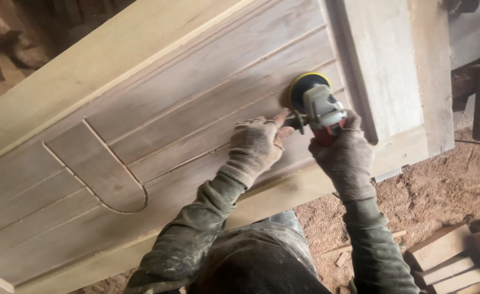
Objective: Sanding a wooden door using a power sander in a workshop environment.
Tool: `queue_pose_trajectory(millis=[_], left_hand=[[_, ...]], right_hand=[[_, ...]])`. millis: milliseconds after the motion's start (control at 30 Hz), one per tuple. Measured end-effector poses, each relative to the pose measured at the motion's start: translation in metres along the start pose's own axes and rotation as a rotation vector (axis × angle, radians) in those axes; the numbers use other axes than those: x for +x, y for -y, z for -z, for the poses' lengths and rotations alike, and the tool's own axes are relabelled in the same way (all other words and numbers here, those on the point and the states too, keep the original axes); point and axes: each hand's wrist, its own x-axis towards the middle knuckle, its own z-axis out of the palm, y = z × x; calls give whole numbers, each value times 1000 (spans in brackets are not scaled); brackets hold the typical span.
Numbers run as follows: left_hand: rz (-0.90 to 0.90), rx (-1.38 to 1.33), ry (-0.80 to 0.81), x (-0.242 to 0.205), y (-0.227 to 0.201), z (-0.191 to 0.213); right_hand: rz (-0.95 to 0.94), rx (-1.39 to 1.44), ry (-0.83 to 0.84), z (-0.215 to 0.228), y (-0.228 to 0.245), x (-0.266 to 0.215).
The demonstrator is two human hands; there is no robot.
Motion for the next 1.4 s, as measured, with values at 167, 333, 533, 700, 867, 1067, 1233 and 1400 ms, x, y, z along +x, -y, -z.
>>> queue_pose_trajectory(millis=[167, 333, 533, 700, 867, 1067, 1233, 1400], left_hand=[[20, -31, 276, 22, -32, -27], [77, -52, 203, -16, -11, 5], [212, 2, 112, -56, 42, 15], [196, -121, -34, -28, 20, 13], [134, -4, -261, -52, 55, 8], [249, 20, -213, -105, 96, 19], [123, 31, -258, -38, 53, 7], [111, 13, -171, 5, 12, -2]], right_hand=[[-86, 115, -18, 16, -36, 8], [-33, 80, 55, -5, -13, -1], [164, -77, 68, -21, 44, -25], [316, -5, -93, -19, 22, -1], [329, -107, -4, -43, 49, -8], [592, -73, -91, -67, 81, -40], [391, -155, -64, -25, 55, -2], [247, -193, -129, 2, 27, 16]])
